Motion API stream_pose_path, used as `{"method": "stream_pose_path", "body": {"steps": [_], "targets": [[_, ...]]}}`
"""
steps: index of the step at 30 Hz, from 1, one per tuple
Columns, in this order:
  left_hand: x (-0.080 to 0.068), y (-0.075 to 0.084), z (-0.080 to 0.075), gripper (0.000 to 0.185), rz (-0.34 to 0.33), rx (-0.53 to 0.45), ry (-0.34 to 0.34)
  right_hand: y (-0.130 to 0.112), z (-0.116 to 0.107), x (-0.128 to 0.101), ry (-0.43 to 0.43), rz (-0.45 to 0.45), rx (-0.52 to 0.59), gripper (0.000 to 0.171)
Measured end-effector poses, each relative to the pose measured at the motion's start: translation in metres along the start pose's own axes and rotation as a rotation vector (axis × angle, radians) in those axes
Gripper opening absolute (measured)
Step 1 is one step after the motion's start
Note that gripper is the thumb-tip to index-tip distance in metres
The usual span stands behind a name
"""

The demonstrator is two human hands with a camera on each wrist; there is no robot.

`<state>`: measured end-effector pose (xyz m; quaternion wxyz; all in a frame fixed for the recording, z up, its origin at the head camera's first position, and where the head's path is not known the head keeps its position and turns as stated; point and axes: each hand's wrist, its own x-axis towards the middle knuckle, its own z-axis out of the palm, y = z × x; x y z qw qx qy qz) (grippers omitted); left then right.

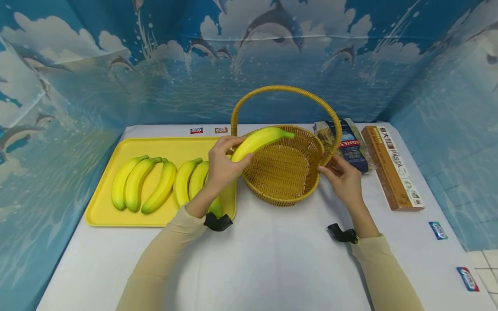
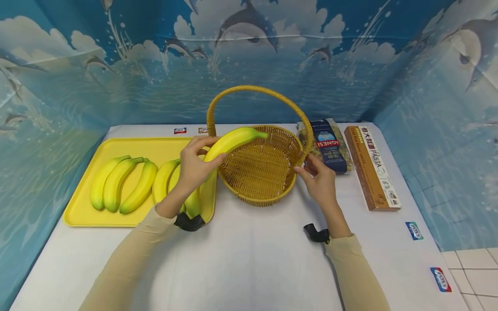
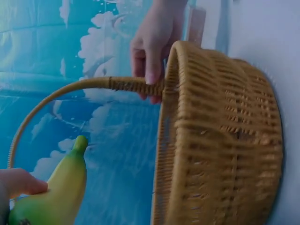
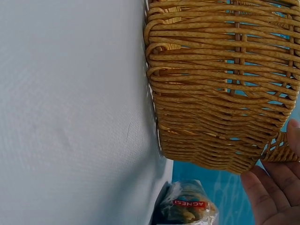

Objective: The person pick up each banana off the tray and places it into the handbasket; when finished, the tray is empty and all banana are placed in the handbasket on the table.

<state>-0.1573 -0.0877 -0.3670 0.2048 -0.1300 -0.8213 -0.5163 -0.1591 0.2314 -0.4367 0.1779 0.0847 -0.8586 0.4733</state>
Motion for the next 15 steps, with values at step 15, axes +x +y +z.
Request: {"method": "stream_pose_path", "body": {"steps": [15], "targets": [[0.029, -0.035, 0.072, 0.038, -0.217, 0.087, -0.063, 0.001, 0.001, 0.0, 0.002, 0.002, 0.027, 0.045]]}}
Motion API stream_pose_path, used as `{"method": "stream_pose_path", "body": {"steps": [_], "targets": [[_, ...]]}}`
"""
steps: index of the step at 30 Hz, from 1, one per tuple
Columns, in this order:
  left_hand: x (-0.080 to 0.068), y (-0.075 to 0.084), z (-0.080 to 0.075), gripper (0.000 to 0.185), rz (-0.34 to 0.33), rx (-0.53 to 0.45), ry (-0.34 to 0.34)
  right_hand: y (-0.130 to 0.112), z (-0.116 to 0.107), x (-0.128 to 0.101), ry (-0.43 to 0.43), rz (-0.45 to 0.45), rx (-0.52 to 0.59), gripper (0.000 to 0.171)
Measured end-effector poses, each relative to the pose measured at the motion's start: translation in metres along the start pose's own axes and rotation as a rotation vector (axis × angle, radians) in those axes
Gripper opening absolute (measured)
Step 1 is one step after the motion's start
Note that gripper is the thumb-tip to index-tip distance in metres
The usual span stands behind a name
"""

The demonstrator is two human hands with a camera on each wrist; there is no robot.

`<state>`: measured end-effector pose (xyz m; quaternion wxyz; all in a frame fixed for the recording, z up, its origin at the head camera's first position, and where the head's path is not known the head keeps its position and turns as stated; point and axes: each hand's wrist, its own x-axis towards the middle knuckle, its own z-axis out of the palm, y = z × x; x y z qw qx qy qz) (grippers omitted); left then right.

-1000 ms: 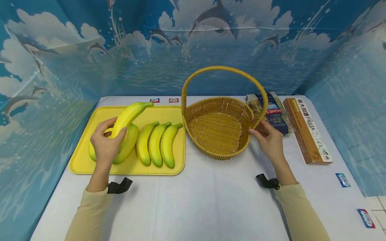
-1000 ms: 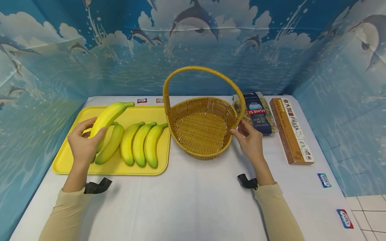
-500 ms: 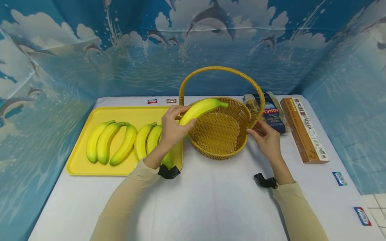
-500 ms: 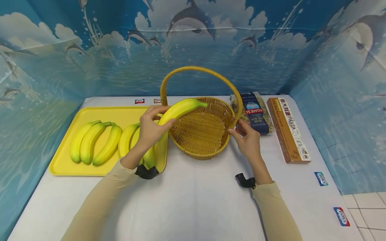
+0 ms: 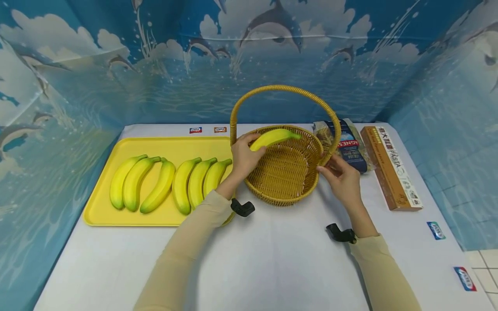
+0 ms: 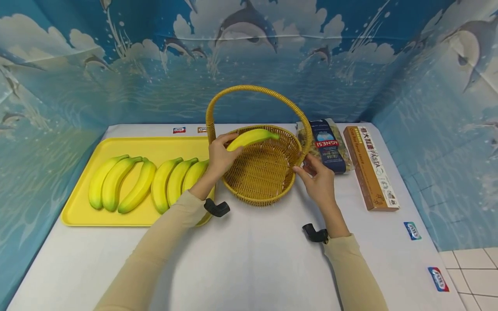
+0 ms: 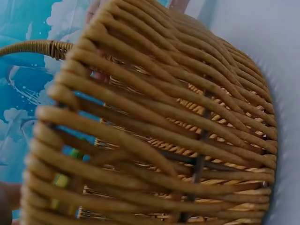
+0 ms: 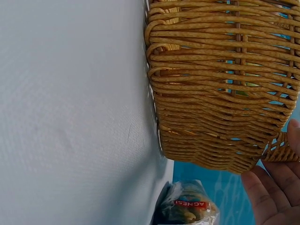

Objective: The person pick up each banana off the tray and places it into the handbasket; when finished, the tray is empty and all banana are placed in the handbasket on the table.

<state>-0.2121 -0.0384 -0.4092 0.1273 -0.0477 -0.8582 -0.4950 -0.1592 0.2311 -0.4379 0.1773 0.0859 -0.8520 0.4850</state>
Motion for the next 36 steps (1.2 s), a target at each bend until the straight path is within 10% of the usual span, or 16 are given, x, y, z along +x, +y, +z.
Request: {"method": "stream_pose_path", "body": {"steps": [12, 36], "targets": [[0.011, -0.005, 0.015, 0.039, -0.134, 0.063, -0.01, -0.003, 0.0, -0.002, 0.002, 0.01, 0.003, 0.045], [0.007, -0.009, 0.022, 0.042, -0.18, 0.267, -0.01, -0.003, 0.002, -0.001, 0.0, 0.016, -0.027, 0.045]]}}
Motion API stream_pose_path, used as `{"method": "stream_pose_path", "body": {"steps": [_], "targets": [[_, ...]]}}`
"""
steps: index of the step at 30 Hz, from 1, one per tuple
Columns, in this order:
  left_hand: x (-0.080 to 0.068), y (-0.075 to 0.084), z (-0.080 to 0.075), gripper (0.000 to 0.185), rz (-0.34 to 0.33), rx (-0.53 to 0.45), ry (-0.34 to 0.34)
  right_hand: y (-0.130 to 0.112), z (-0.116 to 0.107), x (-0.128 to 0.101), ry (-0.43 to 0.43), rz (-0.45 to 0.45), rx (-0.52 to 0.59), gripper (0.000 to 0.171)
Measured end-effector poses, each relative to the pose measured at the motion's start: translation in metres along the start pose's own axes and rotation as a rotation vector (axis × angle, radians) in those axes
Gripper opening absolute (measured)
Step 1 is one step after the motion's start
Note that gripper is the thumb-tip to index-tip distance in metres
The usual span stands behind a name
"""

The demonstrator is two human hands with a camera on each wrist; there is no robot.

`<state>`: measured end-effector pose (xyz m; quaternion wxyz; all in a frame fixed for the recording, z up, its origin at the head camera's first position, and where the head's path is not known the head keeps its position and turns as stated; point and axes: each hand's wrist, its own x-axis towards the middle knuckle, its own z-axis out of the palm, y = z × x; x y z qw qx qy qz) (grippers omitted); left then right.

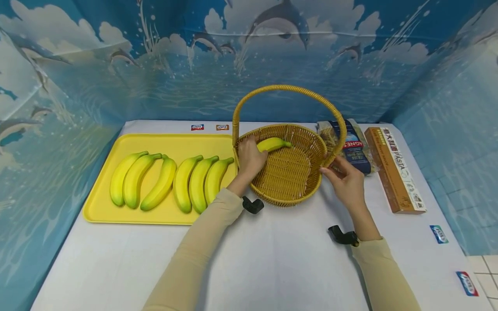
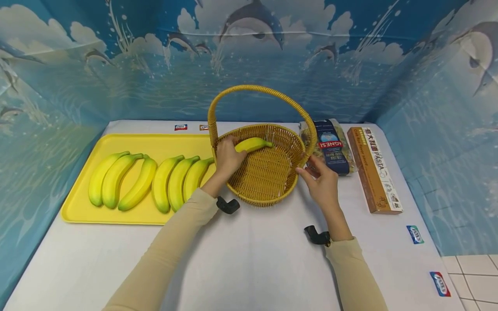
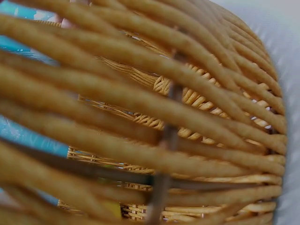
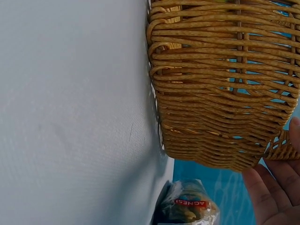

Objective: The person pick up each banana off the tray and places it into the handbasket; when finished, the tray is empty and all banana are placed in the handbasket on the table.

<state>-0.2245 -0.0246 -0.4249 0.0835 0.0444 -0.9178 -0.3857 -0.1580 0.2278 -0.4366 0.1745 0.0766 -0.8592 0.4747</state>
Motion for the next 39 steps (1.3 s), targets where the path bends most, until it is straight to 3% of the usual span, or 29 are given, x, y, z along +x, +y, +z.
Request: {"method": "stream_pose_path", "body": {"steps": [6, 10, 14, 18, 21, 24, 27, 31, 35, 39], "targets": [[-0.001, 0.001, -0.002, 0.046, -0.024, -0.031, -0.007, -0.001, 0.001, 0.0, -0.003, 0.008, 0.004, 0.044], [-0.002, 0.0, -0.004, 0.047, -0.001, -0.077, -0.011, -0.001, 0.002, 0.0, -0.005, 0.005, 0.012, 0.044], [-0.005, -0.001, -0.009, 0.047, 0.118, -0.15, -0.011, -0.002, 0.003, 0.0, -0.003, 0.002, 0.005, 0.044], [-0.02, -0.003, -0.022, 0.048, 0.281, -0.264, -0.05, 0.0, 0.003, 0.0, -0.004, 0.007, 0.007, 0.044], [-0.039, -0.008, -0.041, 0.051, 0.339, -0.351, -0.105, 0.0, 0.003, 0.0, -0.004, 0.01, 0.006, 0.044], [-0.057, -0.017, -0.068, 0.052, 0.367, -0.388, -0.108, -0.001, 0.002, 0.001, 0.001, 0.005, 0.014, 0.043], [-0.066, -0.034, -0.101, 0.051, 0.387, -0.398, -0.037, -0.002, 0.001, 0.001, 0.004, -0.005, 0.028, 0.043], [-0.069, -0.067, -0.148, 0.05, 0.357, -0.393, 0.139, -0.002, 0.001, 0.001, 0.003, -0.005, 0.031, 0.044], [-0.069, -0.109, -0.194, 0.048, 0.251, -0.357, 0.326, 0.0, 0.0, 0.002, 0.0, 0.006, 0.02, 0.044], [-0.067, -0.153, -0.232, 0.046, 0.092, -0.276, 0.457, 0.001, 0.0, 0.002, -0.001, 0.006, 0.012, 0.044]]}}
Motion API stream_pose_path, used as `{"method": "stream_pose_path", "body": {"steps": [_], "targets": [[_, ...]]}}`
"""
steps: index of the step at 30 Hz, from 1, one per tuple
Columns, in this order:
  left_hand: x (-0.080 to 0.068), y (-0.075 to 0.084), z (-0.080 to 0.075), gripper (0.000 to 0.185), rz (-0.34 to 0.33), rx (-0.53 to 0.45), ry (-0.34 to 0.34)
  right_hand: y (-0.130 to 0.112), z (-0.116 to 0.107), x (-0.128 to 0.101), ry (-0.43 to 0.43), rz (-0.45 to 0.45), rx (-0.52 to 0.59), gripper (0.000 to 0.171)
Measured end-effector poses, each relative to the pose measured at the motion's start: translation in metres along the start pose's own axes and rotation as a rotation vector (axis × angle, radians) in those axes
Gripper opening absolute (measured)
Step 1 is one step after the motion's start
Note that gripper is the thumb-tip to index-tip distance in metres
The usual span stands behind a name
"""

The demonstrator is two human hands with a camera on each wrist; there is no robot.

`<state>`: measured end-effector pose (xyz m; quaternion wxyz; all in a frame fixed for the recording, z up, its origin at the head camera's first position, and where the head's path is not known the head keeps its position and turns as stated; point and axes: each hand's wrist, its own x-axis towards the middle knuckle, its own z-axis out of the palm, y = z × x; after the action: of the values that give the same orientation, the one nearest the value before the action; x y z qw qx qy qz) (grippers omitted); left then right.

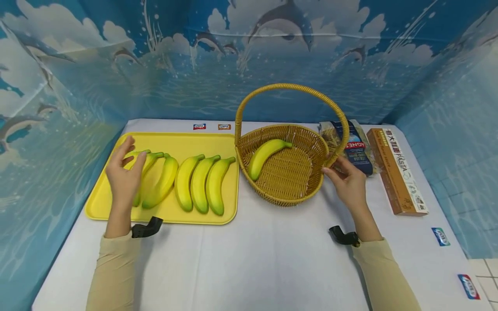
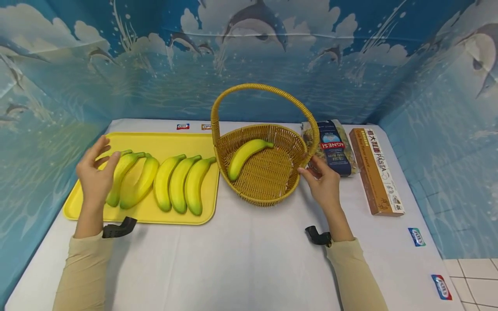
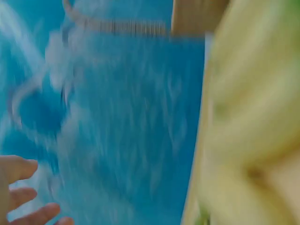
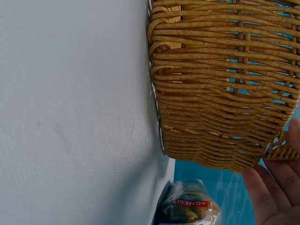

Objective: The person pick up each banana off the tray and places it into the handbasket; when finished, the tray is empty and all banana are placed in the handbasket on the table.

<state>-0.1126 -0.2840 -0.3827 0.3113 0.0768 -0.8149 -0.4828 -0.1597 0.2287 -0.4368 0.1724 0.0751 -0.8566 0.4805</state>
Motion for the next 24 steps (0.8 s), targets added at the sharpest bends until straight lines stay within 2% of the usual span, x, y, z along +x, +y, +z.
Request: {"method": "stream_pose_path", "body": {"steps": [3, 5, 9, 13, 18, 24], "targets": [[0.009, -0.023, -0.026, 0.047, -0.102, 0.071, 0.044, 0.001, 0.0, 0.0, 0.005, -0.005, -0.003, 0.042], [0.013, -0.036, -0.04, 0.048, -0.164, 0.093, 0.05, 0.0, 0.0, 0.0, 0.007, -0.005, 0.0, 0.042], [0.016, -0.057, -0.055, 0.049, -0.245, 0.1, 0.042, -0.001, 0.0, 0.0, 0.003, 0.001, 0.005, 0.043], [0.016, -0.072, -0.057, 0.05, -0.312, 0.136, 0.005, 0.0, 0.0, 0.0, 0.004, 0.008, -0.001, 0.043], [0.015, -0.094, -0.056, 0.053, -0.411, 0.182, -0.077, 0.001, 0.0, -0.001, 0.006, 0.0, 0.001, 0.043], [0.012, -0.115, -0.055, 0.055, -0.459, 0.245, -0.177, 0.003, 0.001, -0.001, 0.002, -0.013, 0.018, 0.044]]}}
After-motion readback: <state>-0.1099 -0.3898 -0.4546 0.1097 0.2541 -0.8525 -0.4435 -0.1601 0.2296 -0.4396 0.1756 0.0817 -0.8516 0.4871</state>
